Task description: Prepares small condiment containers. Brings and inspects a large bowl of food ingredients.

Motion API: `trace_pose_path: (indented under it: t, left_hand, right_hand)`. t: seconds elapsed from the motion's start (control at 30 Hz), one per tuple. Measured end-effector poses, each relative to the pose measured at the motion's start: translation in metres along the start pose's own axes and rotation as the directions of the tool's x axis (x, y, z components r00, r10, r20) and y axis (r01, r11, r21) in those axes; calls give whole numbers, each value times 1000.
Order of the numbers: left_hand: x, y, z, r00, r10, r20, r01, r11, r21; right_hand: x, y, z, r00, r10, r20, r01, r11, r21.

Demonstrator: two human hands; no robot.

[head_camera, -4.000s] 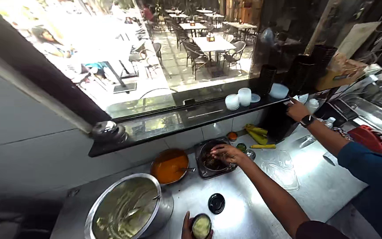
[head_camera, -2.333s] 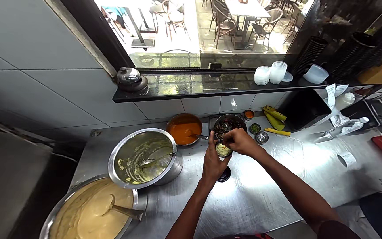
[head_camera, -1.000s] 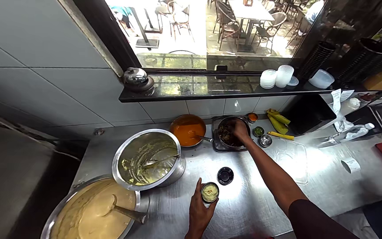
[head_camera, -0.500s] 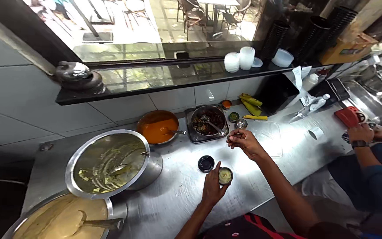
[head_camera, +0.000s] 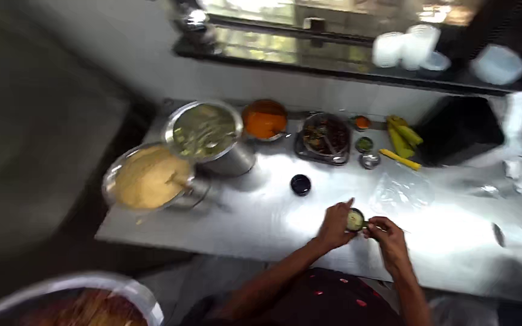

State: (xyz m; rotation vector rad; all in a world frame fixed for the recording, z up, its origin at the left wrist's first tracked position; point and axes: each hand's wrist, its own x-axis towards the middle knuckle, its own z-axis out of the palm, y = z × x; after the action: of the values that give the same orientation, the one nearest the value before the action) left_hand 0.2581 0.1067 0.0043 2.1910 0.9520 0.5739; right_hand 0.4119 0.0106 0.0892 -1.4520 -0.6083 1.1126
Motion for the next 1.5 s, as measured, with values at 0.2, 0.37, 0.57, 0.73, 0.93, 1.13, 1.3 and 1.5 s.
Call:
trace_pose_path:
  t: [0.2, 0.37, 0.57, 0.73, 0.93, 1.13, 1.3, 1.5]
  left_hand:
    - [-21, 82, 22, 995, -25, -100, 17, 997, -81]
    - [-59, 113, 24, 972, -155, -177, 70, 909, -411]
    - [-108, 121, 28, 890, -415, -187, 280, 823, -493]
    - [-134, 126, 47, 887, -446, -117, 326, 786, -526]
    - [-151, 160, 37, 888, -438, -141, 258, 728, -635]
    - [-170, 191, 21, 877, -419, -236, 137, 688, -712]
    - [-197, 196, 24, 854, -420, -308, 98, 711, -696]
    - [-230, 205, 30, 849, -347, -400, 55, 809, -585]
  right_hand:
    - [8, -5, -81, 987, -94, 134, 107, 990, -87]
    - [4, -7, -94, 955, -47, 291, 79, 992, -99]
    - [-23, 4, -81, 942, -2, 336, 50, 990, -133]
    - [-45, 12, -96, 952, 26, 304, 11, 992, -122]
    - [-85, -5, -96, 931, 34, 365, -16, 999, -52]
    - [-135, -18, -87, 893, 3, 449, 12, 999, -31]
    - [-159, -20, -78, 867, -3, 497, 39, 997, -63]
    - [-181, 5, -77, 859, -94, 504, 200, 967, -159]
